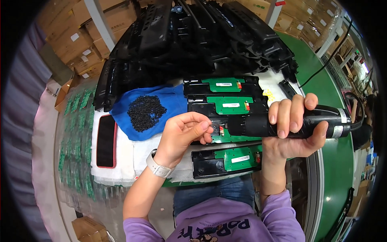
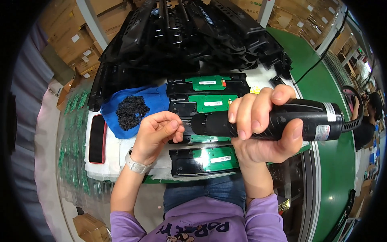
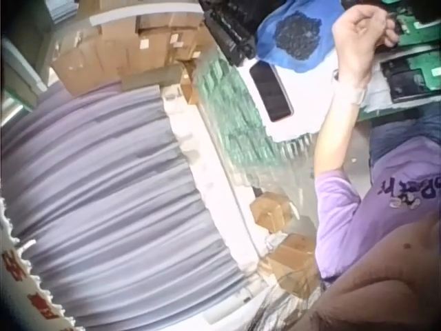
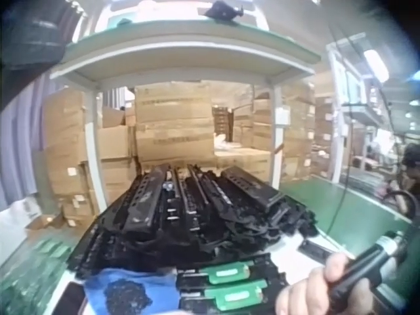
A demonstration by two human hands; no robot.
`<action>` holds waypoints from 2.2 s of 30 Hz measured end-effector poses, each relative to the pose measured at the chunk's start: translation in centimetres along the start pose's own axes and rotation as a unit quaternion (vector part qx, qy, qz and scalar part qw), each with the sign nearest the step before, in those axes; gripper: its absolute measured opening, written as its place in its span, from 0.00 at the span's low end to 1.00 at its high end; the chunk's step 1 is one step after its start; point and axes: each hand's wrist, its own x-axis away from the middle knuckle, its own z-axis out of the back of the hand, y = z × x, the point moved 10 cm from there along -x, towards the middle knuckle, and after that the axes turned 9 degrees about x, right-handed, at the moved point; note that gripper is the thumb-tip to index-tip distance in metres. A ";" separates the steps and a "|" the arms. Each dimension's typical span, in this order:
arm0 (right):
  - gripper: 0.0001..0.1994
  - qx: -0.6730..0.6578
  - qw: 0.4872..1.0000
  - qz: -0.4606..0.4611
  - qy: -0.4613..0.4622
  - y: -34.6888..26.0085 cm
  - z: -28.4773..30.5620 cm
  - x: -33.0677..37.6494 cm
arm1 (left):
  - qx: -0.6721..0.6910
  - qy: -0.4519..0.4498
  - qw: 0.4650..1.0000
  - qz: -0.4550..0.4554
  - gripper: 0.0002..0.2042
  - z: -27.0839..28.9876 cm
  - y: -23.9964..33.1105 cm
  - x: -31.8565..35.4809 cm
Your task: Using an electric screwdriver to secure screws into black plastic components on a factory workbench.
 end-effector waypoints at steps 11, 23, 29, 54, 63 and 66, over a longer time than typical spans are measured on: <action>0.18 -0.012 1.000 -0.002 -0.024 -0.1 -0.3 0.7 | -0.040 -0.019 0.999 0.018 0.07 -0.2 -0.6 0.1; 0.23 -0.026 0.998 -0.042 -0.040 -0.5 0.3 0.8 | -0.204 -0.034 0.978 0.005 0.04 -1.3 -2.2 -0.2; 0.21 0.075 0.969 -0.217 -0.089 0.7 -0.9 3.6 | -0.210 -0.045 0.976 -0.018 0.05 -1.4 -2.1 -0.3; 0.15 0.113 0.939 -0.303 -0.114 2.3 -2.9 6.1 | -0.071 -0.012 0.997 0.011 0.06 -1.1 -2.6 -0.2; 0.19 -0.001 0.988 -0.131 -0.077 0.2 0.3 2.2 | -0.065 -0.041 0.997 0.017 0.06 -1.6 -2.4 -0.1; 0.21 -0.046 0.995 -0.075 -0.045 -0.8 2.0 1.2 | -0.056 -0.060 0.996 0.030 0.06 -1.8 -2.6 0.3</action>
